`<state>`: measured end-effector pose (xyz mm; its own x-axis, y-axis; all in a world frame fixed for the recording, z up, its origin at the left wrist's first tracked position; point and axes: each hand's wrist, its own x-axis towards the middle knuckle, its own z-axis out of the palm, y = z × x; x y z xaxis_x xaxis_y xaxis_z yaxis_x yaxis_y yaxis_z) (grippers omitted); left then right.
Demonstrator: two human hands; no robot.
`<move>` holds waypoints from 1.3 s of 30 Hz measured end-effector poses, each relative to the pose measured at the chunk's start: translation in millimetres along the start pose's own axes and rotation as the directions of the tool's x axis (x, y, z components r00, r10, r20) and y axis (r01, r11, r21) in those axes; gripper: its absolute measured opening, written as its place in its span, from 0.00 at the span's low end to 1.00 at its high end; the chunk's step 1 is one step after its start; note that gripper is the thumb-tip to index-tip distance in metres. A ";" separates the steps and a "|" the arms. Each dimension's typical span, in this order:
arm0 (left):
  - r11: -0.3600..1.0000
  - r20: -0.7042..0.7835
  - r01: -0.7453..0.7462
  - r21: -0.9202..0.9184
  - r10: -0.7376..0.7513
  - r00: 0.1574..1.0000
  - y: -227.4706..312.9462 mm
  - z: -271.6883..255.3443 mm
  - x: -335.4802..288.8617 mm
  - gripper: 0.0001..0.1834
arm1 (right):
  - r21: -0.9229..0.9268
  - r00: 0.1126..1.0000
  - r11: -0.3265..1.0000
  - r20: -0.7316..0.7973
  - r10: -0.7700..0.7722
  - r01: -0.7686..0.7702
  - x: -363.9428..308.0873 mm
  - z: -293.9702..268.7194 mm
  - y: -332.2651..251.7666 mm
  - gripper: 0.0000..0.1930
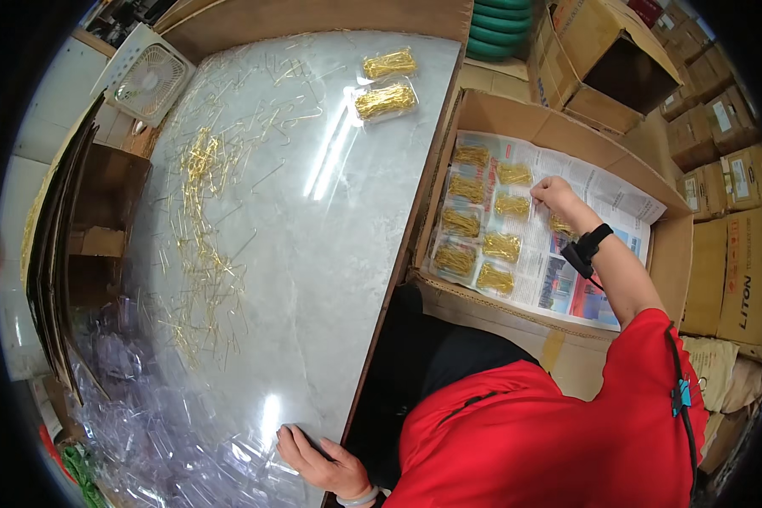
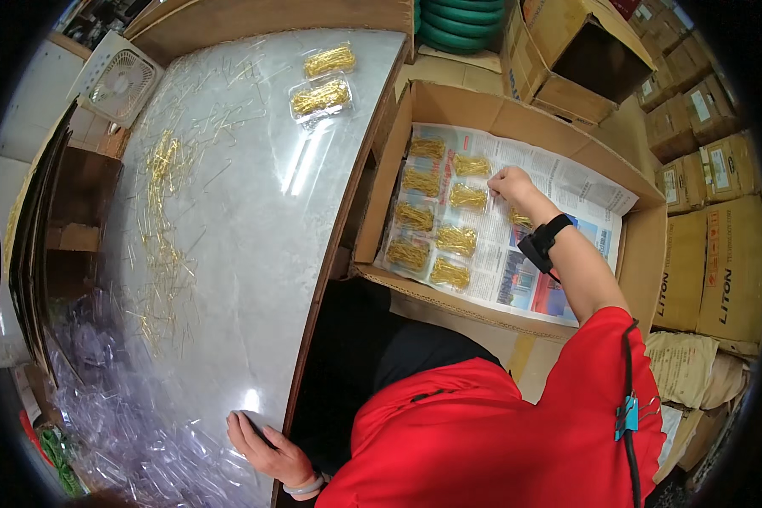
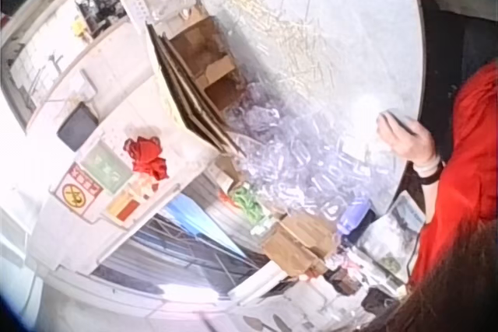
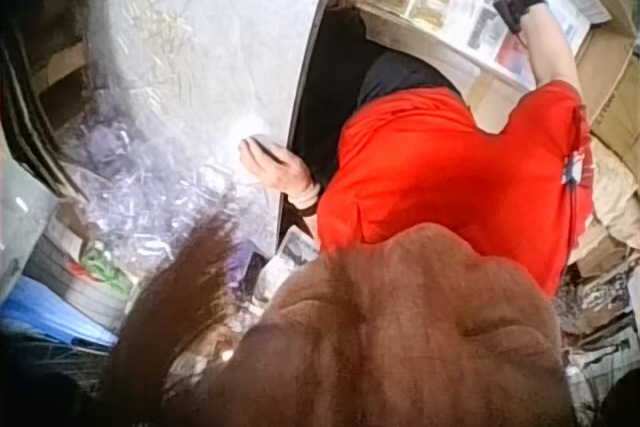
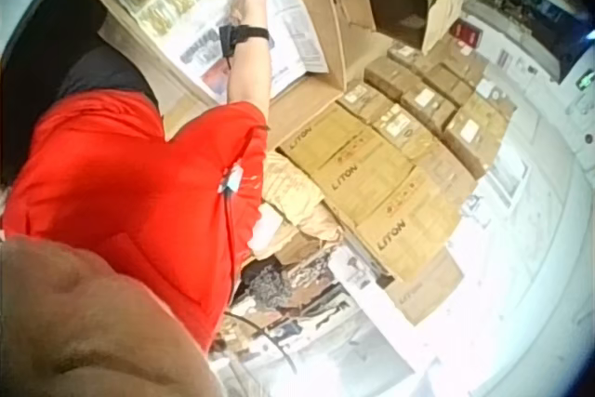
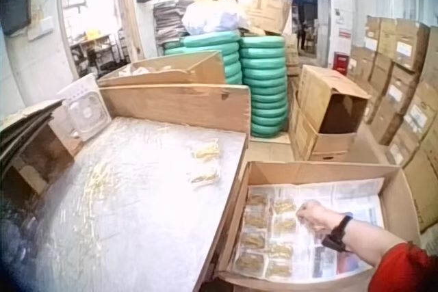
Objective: Pack bundles of gold wire into plastic containers and then into a box.
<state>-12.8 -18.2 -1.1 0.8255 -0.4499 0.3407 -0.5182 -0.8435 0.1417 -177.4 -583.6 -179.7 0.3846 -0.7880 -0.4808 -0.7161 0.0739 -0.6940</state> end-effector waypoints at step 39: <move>1.000 0.010 -0.010 0.003 0.010 1.000 -3.8 0.7 -3.3 0.23 | -0.403 0.999 0.914 0.016 -0.042 0.045 -91.1 17.8 -20.5 0.12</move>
<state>-13.4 -13.7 -3.4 0.8226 -0.4608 0.3331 -0.5254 -0.8400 0.1356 -187.4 -502.5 -131.2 0.4238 -0.7805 -0.4596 -0.8719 -0.2141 -0.4404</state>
